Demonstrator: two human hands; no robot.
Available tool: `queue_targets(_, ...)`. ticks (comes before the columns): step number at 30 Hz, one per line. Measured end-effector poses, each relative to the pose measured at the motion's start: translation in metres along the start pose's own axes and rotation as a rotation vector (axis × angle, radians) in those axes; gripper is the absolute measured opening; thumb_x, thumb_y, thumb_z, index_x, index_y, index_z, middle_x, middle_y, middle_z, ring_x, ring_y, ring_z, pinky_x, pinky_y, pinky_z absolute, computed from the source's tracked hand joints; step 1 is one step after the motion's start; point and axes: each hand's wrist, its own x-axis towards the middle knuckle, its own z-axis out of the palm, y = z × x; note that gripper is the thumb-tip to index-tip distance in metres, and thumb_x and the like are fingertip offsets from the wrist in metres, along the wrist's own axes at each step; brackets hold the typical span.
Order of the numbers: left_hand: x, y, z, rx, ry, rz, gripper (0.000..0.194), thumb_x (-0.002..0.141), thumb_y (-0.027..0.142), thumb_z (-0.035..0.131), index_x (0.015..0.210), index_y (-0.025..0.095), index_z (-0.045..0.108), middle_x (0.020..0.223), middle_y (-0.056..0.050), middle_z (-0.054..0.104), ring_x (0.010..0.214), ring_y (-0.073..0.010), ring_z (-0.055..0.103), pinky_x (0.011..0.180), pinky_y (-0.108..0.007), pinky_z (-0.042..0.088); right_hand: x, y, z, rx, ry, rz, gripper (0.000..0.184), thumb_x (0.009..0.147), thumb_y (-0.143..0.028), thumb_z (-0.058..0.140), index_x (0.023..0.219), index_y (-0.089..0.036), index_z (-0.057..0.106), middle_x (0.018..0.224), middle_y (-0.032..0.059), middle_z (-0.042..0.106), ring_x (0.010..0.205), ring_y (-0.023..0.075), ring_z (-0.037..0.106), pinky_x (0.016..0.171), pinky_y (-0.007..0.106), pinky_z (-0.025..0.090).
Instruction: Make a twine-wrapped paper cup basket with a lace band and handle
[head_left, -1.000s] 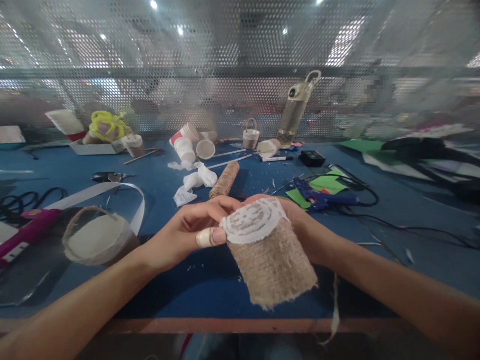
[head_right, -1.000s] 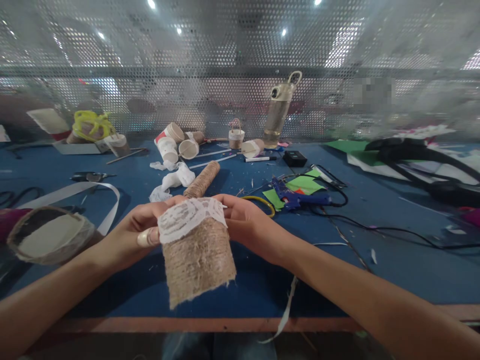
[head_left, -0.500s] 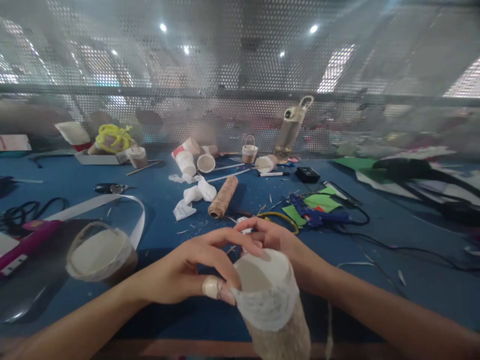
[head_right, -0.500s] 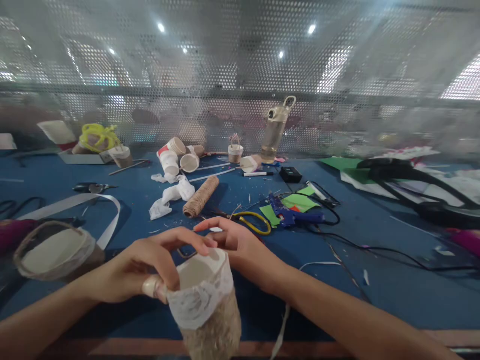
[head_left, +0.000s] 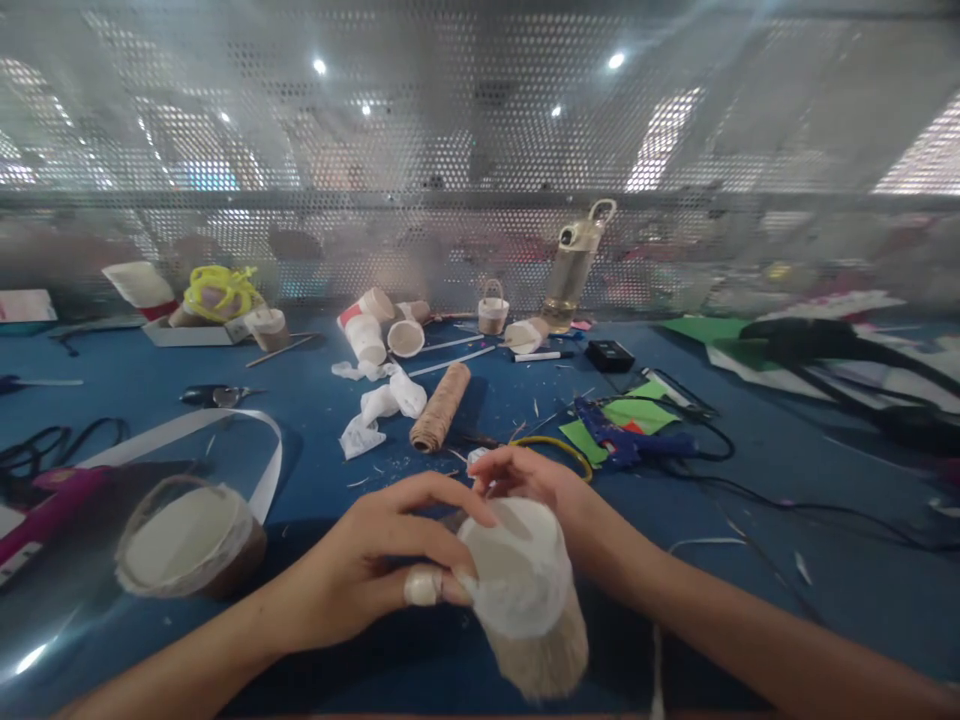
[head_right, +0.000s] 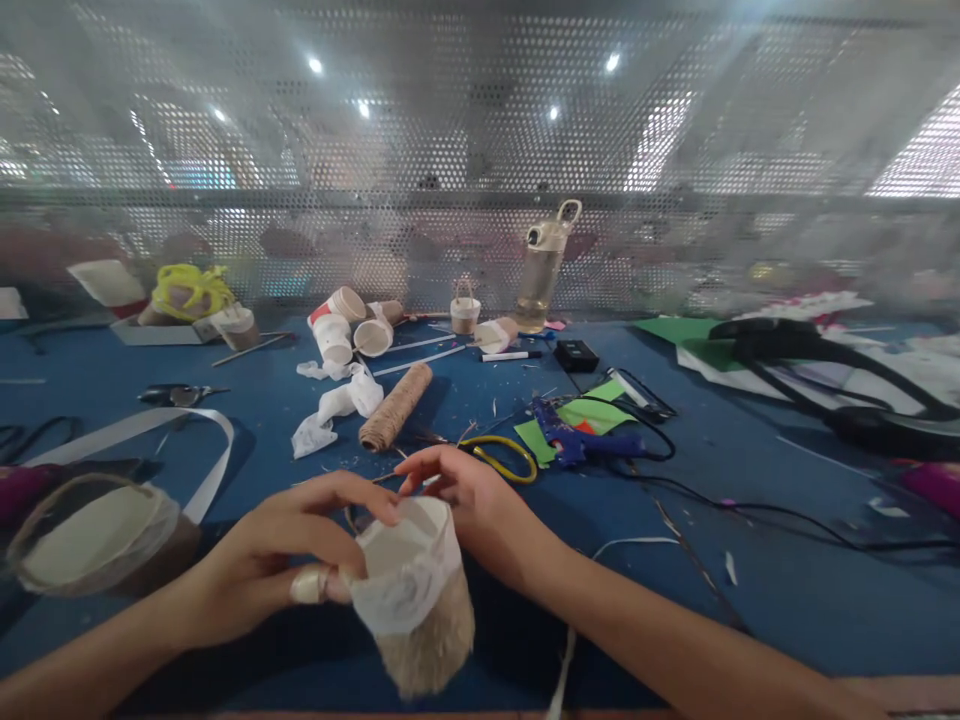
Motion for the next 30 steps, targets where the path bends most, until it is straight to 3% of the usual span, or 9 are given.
queue_targets(3,0.000,-0.001,-0.005,0.176,0.079,-0.041,0.007,0.092,0.018,0.067,0.093,0.019,0.074,0.116,-0.007,0.065,0.104,-0.0176,0.065,0.095,-0.027,0.050,-0.007,-0.010,-0.002,-0.187,0.150,-0.122,0.017,0.090,-0.029,0.060,0.106,-0.024,0.065,0.100,0.0036,0.066,0.092,0.0176,0.064,0.071,0.027,0.051)
queue_targets(5,0.000,-0.002,-0.006,0.267,0.119,-0.062,0.007,0.093,0.016,0.066,0.093,0.019,0.073,0.114,-0.006,0.065,0.103,-0.0164,0.065,0.094,-0.026,0.049,-0.013,-0.016,-0.002,-0.322,0.188,-0.220,0.020,0.097,-0.028,0.049,0.109,-0.026,0.065,0.109,0.0050,0.064,0.101,0.0187,0.063,0.071,0.027,0.052)
queue_targets(7,-0.001,-0.004,-0.005,0.334,0.133,-0.071,0.007,0.093,0.017,0.065,0.093,0.019,0.072,0.114,-0.006,0.065,0.100,-0.0154,0.065,0.090,-0.025,0.050,-0.018,-0.018,0.000,-0.460,0.152,-0.362,0.021,0.099,-0.033,0.051,0.114,-0.027,0.064,0.123,0.0065,0.058,0.116,0.0214,0.058,0.083,0.030,0.054)
queue_targets(10,-0.004,-0.006,-0.002,0.387,0.115,-0.063,0.008,0.094,0.017,0.064,0.093,0.018,0.072,0.113,-0.006,0.066,0.099,-0.0153,0.066,0.089,-0.026,0.049,-0.022,-0.013,0.005,-0.705,0.052,-0.508,0.033,0.091,-0.039,0.068,0.121,-0.028,0.060,0.133,0.0075,0.052,0.131,0.0250,0.047,0.105,0.038,0.046)
queue_targets(13,-0.006,-0.007,0.001,0.389,0.110,-0.051,0.008,0.093,0.017,0.065,0.093,0.017,0.073,0.110,-0.006,0.068,0.099,-0.0154,0.067,0.089,-0.026,0.049,-0.022,-0.005,0.012,-0.825,0.023,-0.520,0.030,0.089,-0.035,0.073,0.115,-0.028,0.060,0.133,0.0069,0.052,0.132,0.0233,0.048,0.108,0.038,0.043)
queue_targets(18,-0.007,-0.004,0.003,0.325,0.148,-0.096,0.011,0.090,0.016,0.068,0.100,0.017,0.071,0.106,-0.005,0.071,0.101,-0.0170,0.066,0.091,-0.028,0.050,-0.018,-0.002,0.018,-0.804,0.037,-0.470,0.017,0.090,-0.035,0.071,0.101,-0.027,0.060,0.129,0.0046,0.055,0.129,0.0218,0.050,0.105,0.035,0.044)
queue_targets(24,-0.011,-0.001,0.003,0.329,0.165,-0.162,0.019,0.088,0.015,0.069,0.106,0.019,0.065,0.104,-0.001,0.069,0.093,-0.0154,0.065,0.084,-0.027,0.051,-0.017,0.000,0.022,-0.756,-0.008,-0.432,0.011,0.092,-0.033,0.068,0.096,-0.027,0.059,0.129,0.0023,0.056,0.128,0.0196,0.051,0.104,0.033,0.042)
queue_targets(30,-0.012,0.001,0.003,0.340,0.205,-0.146,0.019,0.091,0.015,0.065,0.109,0.020,0.064,0.112,-0.003,0.065,0.098,-0.0147,0.064,0.087,-0.026,0.053,-0.019,-0.003,0.020,-0.722,-0.033,-0.447,0.005,0.094,-0.021,0.061,0.095,-0.026,0.060,0.127,0.0030,0.058,0.128,0.0183,0.050,0.105,0.031,0.040)
